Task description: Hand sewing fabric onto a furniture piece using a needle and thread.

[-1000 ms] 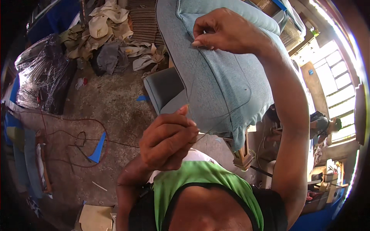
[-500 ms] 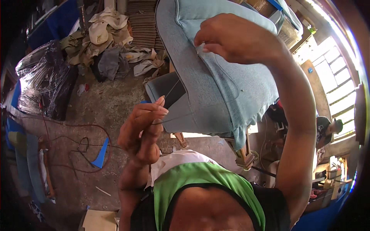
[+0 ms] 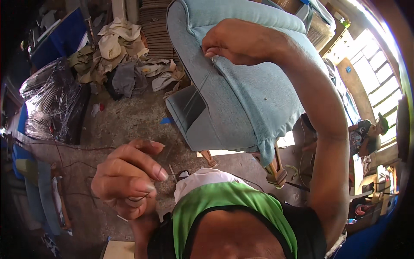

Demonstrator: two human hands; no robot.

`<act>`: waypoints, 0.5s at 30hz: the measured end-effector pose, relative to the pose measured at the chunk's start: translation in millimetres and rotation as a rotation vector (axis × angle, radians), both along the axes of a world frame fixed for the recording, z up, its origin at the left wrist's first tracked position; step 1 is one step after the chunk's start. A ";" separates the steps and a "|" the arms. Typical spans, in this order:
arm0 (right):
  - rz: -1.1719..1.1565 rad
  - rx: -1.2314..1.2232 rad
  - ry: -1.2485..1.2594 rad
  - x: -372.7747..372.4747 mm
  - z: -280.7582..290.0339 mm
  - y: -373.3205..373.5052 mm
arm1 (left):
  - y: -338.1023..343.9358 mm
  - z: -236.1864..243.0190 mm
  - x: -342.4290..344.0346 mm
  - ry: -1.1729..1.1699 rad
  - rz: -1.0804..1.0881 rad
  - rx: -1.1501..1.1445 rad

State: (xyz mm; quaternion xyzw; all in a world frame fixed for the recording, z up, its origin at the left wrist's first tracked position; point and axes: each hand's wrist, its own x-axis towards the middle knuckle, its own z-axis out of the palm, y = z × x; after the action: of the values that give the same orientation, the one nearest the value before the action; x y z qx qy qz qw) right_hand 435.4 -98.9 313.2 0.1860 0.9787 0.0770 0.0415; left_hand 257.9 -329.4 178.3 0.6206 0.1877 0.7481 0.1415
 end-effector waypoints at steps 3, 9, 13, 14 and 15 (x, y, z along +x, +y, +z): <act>-0.043 -0.089 0.061 7.5 -3.3 2.4 | -2.4 2.0 -1.4 -0.003 -0.024 -0.015; -0.055 -0.007 0.240 17.7 -12.9 -8.6 | -7.3 -3.7 -13.3 -0.079 -0.030 0.055; -0.103 -0.005 0.309 23.5 -23.0 -13.3 | -5.6 -1.4 -19.5 -0.074 -0.034 0.048; -0.135 -0.007 0.328 25.2 -25.2 -13.1 | -4.2 -1.7 -20.9 -0.075 -0.044 0.048; -0.145 -0.005 0.327 27.2 -29.3 -9.8 | -3.1 -2.6 -23.3 -0.060 -0.052 0.043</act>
State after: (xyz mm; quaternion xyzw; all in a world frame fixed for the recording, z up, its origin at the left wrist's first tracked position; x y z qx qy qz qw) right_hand 462.6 -108.6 283.9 0.2661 0.9566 0.0398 -0.1122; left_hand 234.6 -332.4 175.7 0.6055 0.1510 0.7662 0.1529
